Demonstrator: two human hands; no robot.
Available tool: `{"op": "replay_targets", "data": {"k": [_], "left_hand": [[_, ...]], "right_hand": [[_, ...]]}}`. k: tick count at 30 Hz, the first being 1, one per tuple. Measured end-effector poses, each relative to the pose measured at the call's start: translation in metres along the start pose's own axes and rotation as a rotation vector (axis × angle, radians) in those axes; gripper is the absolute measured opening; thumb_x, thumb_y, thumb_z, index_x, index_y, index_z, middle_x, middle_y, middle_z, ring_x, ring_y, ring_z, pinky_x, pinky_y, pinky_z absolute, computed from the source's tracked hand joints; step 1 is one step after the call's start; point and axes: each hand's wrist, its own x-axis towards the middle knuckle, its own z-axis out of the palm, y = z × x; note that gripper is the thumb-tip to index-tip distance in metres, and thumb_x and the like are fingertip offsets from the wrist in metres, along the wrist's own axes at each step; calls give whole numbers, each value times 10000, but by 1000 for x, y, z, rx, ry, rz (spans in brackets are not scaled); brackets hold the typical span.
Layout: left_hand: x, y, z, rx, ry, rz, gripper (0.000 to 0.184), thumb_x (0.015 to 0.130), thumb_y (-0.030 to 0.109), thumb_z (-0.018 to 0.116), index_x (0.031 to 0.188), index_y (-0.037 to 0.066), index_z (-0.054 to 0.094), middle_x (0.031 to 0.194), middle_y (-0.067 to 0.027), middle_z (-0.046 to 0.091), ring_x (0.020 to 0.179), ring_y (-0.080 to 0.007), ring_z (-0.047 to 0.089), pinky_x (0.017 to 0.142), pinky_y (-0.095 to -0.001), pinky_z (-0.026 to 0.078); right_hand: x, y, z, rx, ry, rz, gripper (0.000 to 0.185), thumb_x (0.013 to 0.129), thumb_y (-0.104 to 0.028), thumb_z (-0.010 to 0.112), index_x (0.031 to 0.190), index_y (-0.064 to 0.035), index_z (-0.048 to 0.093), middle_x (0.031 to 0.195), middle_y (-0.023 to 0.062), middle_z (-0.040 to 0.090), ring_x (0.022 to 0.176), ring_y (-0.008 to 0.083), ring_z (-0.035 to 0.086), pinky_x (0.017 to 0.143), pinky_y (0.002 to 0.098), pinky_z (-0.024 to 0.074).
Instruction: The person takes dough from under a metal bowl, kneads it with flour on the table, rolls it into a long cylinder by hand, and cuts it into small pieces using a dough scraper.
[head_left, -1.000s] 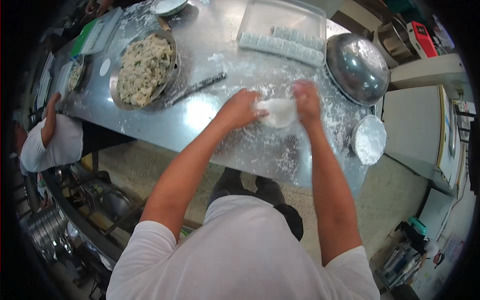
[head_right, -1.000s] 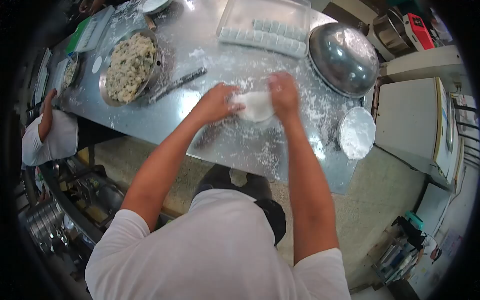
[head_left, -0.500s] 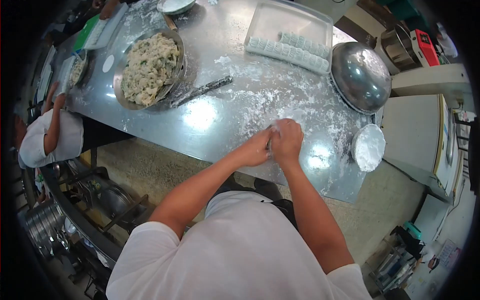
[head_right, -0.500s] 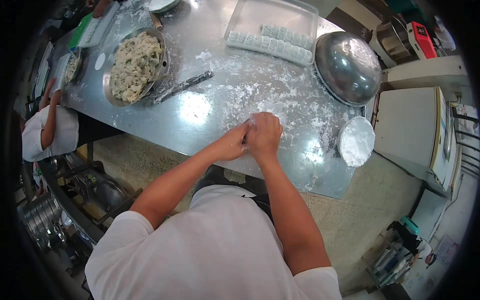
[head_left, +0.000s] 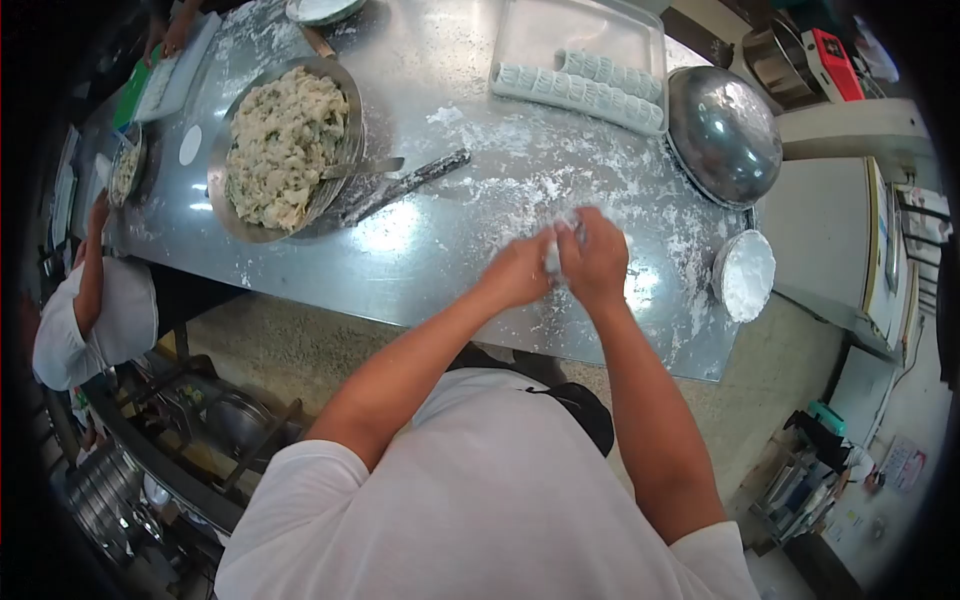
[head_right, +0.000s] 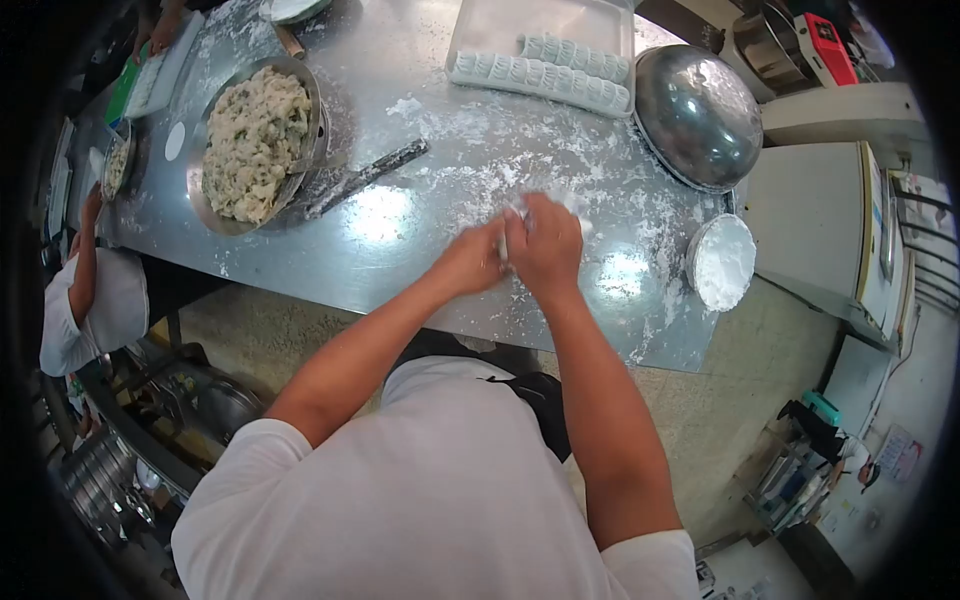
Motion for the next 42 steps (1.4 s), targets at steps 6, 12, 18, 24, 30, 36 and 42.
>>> {"op": "replay_targets", "data": {"k": [6, 12, 18, 24, 30, 36, 42], "left_hand": [[-10, -20, 1, -127, 116, -32, 756, 814, 129, 761, 1460, 10, 386, 823, -236, 684, 810, -411, 700, 719, -478, 534], [6, 14, -33, 219, 136, -115, 700, 814, 319, 810, 1358, 34, 475, 914, -227, 704, 889, -440, 683, 773, -495, 541], [25, 5, -33, 176, 191, 52, 730, 757, 414, 844, 1328, 80, 535, 1087, -231, 694, 1048, -437, 657, 872, -487, 533], [18, 12, 12, -245, 168, -126, 675, 862, 148, 711, 1453, 88, 392, 943, -259, 689, 924, -429, 689, 802, -465, 551], [-21, -10, 16, -80, 43, -81, 784, 789, 110, 748, 1463, 34, 354, 935, -279, 683, 900, -476, 669, 769, -524, 528], [29, 4, -35, 226, 234, 14, 802, 768, 203, 814, 1440, 69, 397, 946, -242, 698, 907, -459, 673, 789, -533, 532], [-2, -6, 9, 97, 2, 42, 770, 776, 212, 792, 1424, 35, 416, 918, -245, 698, 879, -444, 681, 766, -515, 535]], "right_hand": [[43, 23, 43, -397, 74, -288, 168, 774, -276, 739, 871, -147, 694, 874, 41, 601, 872, 266, 576, 792, 432, 407], [69, 35, 23, 28, 10, -274, 215, 879, -263, 696, 982, -75, 705, 1008, 113, 639, 967, 308, 597, 880, 454, 441], [41, 126, -2, -771, 232, -231, 486, 1009, -344, 574, 1349, 2, 552, 1313, 218, 583, 1196, 379, 549, 1061, 426, 413], [-8, 24, -14, 928, -200, 295, 469, 987, -341, 591, 1324, -15, 567, 1261, 179, 610, 1175, 372, 549, 1073, 493, 360], [-12, 25, 25, -334, 83, -172, 265, 804, -275, 707, 1005, -105, 675, 1040, 86, 630, 1033, 301, 567, 892, 438, 400], [64, 26, 33, -315, 70, -229, 214, 808, -289, 716, 900, -97, 689, 1015, 86, 643, 1003, 298, 574, 906, 451, 405], [1, 23, -2, -7, -70, 5, 165, 787, -225, 730, 916, -124, 706, 877, 62, 619, 891, 296, 583, 828, 453, 411]]}}
